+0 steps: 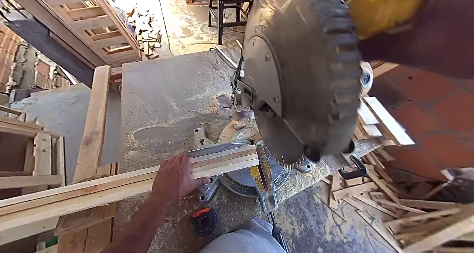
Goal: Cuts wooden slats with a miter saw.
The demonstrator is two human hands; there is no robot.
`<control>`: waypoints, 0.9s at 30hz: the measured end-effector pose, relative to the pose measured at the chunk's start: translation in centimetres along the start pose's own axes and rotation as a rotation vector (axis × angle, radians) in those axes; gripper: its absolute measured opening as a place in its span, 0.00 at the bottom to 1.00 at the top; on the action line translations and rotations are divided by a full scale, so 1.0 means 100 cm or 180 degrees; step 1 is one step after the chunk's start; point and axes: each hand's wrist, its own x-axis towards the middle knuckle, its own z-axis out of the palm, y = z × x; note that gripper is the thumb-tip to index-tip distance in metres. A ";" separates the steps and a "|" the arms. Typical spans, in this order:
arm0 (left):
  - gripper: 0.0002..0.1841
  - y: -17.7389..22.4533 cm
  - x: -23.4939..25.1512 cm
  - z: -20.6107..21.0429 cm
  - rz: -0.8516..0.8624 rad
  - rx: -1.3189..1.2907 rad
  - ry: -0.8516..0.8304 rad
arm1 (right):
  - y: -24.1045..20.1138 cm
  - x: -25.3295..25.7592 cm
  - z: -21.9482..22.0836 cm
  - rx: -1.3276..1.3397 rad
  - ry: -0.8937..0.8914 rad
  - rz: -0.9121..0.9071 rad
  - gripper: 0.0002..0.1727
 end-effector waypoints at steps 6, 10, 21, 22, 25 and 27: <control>0.61 -0.002 0.001 0.002 0.0086 -0.0169 0.0053 | -0.055 -0.104 0.045 0.0072 -0.1535 0.0345 0.19; 0.58 0.000 0.002 0.002 0.0057 -0.0150 0.0093 | -0.074 -0.147 0.080 0.0268 -0.1124 -0.0097 0.16; 0.58 -0.004 0.001 0.010 0.0194 -0.0253 0.0552 | -0.081 -0.178 0.123 -0.0056 -0.0476 -0.0395 0.17; 0.58 -0.004 0.001 0.010 0.0183 -0.0250 0.0537 | -0.084 -0.178 0.125 -0.0090 -0.0411 -0.0395 0.18; 0.58 -0.002 0.002 0.007 0.0112 -0.0178 0.0377 | -0.097 -0.177 0.130 -0.0211 -0.0305 -0.0226 0.17; 0.58 -0.002 0.003 0.004 0.0095 -0.0161 0.0294 | -0.105 -0.177 0.134 -0.0262 -0.0244 -0.0132 0.17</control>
